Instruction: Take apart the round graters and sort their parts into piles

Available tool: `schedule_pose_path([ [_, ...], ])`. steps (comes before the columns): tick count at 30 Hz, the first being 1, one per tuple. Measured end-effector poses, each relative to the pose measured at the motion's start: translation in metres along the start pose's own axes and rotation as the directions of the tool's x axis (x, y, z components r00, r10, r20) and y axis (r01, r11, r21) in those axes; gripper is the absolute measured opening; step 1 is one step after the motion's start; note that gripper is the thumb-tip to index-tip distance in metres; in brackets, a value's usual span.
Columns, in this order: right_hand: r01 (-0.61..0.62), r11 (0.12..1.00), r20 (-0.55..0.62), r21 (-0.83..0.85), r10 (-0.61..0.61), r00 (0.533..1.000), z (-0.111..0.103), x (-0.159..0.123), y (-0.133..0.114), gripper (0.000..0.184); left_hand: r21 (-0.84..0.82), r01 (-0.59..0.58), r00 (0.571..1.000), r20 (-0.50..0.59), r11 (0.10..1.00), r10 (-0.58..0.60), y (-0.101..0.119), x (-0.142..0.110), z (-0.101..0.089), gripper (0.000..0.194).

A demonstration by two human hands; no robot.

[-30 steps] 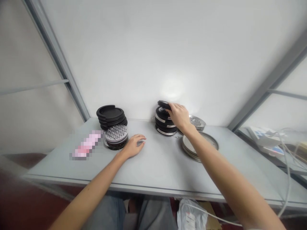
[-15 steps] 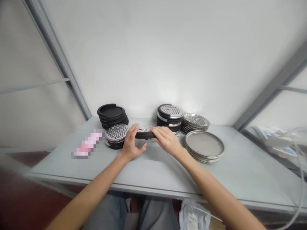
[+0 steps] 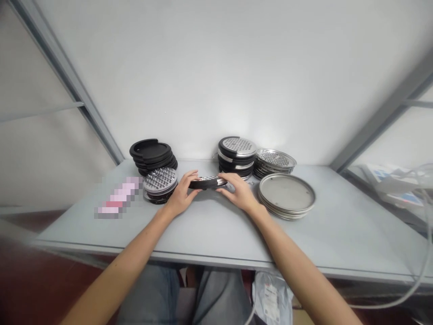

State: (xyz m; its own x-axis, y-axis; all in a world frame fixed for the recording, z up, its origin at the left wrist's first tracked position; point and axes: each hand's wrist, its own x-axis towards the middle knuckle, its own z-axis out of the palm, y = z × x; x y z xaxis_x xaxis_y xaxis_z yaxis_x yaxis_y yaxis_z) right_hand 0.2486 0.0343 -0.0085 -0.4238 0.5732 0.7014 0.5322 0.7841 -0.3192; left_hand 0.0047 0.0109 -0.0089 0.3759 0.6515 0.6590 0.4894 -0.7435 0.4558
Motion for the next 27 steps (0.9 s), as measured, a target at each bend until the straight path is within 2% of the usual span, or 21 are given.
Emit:
schedule_pose_path([
  [8, -0.080, 0.983, -0.008, 0.167, 0.082, 0.997, -0.006, 0.000, -0.001, 0.033, -0.023, -0.059, 0.997, 0.046, 0.998, 0.060, -0.001, 0.002, -0.003, 0.036],
  [10, -0.130, 0.961, 0.027, 0.243, 0.128, 0.991, -0.008, 0.001, 0.000, 0.032, -0.032, -0.065, 0.996, 0.056, 0.997, 0.067, -0.001, 0.002, -0.005, 0.035],
  [14, -0.267, 0.884, 0.168, 0.384, 0.218, 0.961, -0.014, 0.002, 0.007, 0.032, -0.027, -0.083, 0.991, 0.100, 0.996, 0.086, 0.000, 0.001, -0.007, 0.034],
  [17, -0.316, 0.836, 0.202, 0.448, 0.250, 0.947, -0.016, 0.003, 0.010, 0.031, -0.031, -0.098, 0.989, 0.109, 0.995, 0.100, 0.001, 0.001, -0.006, 0.034],
  [22, -0.332, 0.802, 0.179, 0.497, 0.279, 0.943, -0.022, 0.005, 0.008, 0.029, -0.074, -0.100, 0.991, 0.083, 0.992, 0.106, 0.004, 0.001, -0.007, 0.034],
  [25, -0.377, 0.788, 0.158, 0.487, 0.345, 0.925, -0.027, 0.004, 0.011, 0.028, -0.077, -0.080, 0.997, 0.003, 0.994, 0.080, 0.003, 0.001, -0.009, 0.036],
  [27, -0.408, 0.768, 0.102, 0.493, 0.414, 0.904, -0.030, 0.002, 0.018, 0.027, -0.056, -0.059, 0.996, -0.070, 0.997, 0.055, 0.002, 0.000, -0.011, 0.034],
])
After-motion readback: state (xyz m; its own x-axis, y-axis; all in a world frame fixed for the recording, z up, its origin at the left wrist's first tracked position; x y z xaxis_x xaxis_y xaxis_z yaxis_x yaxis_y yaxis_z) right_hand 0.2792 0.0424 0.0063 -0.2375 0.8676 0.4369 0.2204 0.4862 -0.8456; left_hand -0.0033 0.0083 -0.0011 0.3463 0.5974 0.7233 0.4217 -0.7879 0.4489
